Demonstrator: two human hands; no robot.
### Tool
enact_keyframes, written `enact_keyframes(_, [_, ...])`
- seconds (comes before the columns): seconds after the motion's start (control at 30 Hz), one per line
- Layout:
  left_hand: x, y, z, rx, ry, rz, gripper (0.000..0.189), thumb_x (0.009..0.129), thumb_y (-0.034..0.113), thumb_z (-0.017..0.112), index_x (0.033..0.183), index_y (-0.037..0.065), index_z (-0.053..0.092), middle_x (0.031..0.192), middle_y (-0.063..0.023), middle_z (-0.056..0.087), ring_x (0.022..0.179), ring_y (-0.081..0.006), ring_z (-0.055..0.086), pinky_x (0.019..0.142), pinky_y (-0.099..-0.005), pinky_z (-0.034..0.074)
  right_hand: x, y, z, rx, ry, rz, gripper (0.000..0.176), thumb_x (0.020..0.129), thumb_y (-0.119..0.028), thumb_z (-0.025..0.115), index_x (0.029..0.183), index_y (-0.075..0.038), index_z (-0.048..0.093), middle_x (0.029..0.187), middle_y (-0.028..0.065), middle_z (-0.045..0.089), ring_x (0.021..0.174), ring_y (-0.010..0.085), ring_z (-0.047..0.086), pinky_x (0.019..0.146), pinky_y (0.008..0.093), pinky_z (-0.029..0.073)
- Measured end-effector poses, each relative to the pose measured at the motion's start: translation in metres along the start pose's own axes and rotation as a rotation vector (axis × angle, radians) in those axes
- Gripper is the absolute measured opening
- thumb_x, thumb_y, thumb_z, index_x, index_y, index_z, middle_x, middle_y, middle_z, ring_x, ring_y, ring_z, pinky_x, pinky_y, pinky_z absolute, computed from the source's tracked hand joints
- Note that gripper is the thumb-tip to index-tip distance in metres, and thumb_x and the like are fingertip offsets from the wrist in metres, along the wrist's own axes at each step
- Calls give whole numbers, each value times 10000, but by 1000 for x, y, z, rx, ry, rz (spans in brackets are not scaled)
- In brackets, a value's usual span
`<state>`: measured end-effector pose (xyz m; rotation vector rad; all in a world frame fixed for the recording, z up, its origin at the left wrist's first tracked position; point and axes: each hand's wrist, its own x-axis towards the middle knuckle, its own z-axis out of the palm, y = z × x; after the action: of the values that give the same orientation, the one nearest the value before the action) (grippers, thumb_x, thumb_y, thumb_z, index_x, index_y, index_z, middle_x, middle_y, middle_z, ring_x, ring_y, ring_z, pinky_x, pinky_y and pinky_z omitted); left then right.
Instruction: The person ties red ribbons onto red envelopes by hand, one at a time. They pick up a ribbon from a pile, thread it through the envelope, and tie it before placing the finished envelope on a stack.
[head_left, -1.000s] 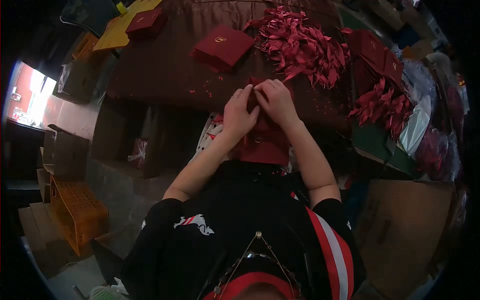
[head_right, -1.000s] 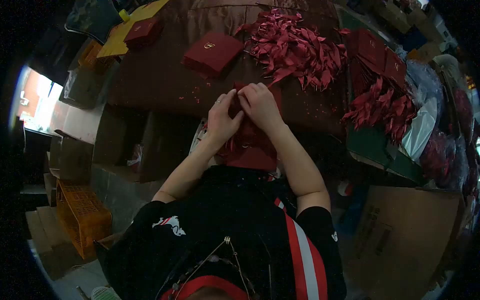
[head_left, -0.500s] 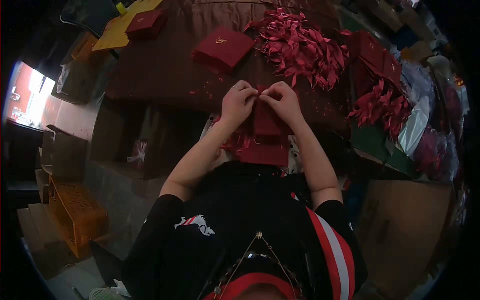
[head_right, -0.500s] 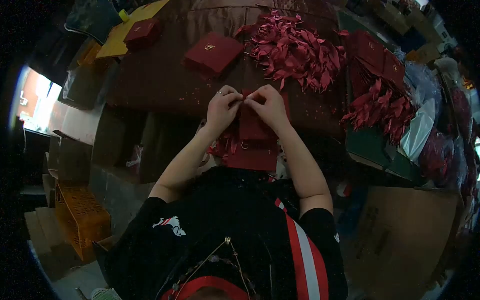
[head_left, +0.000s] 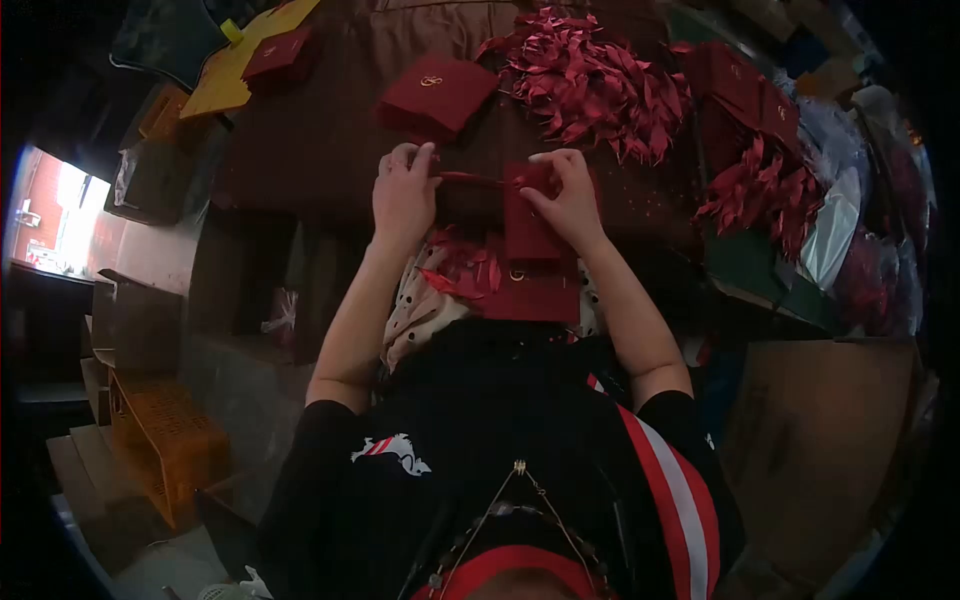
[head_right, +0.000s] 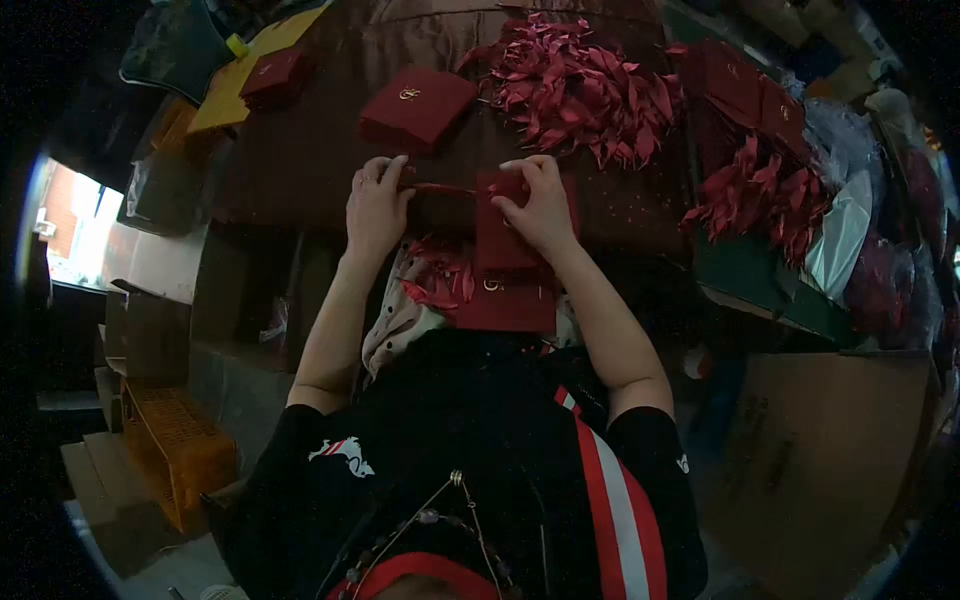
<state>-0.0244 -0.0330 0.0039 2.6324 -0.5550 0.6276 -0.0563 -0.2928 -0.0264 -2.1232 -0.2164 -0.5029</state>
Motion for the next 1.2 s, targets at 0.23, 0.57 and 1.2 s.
enact_keyframes(0.23, [-27,72,36,-163,-165,376,474,905,327,729,1299,80,639,1400,-128,575,1337,-350,484,1062,-477,443,9,6,-26,186,333,-36,207,932,-146,747,1091,-46,659,1020,42,579,827,137,591,743,298,497])
enact_keyframes(0.57, [-22,70,38,-165,-227,356,459,906,373,725,1269,99,658,1383,-105,595,1341,-338,486,1082,-485,431,51,21,-80,-515,134,486,470,904,-475,739,1063,-46,632,896,108,692,865,301,693,752,432,547])
enact_keyframes(1.2, [-24,63,28,-249,2,-125,489,830,358,818,1192,70,661,1126,-140,595,1058,-335,578,938,-438,503,15,-26,-28,-159,-11,-244,191,933,-164,694,1108,-110,750,945,65,652,900,282,608,777,395,511])
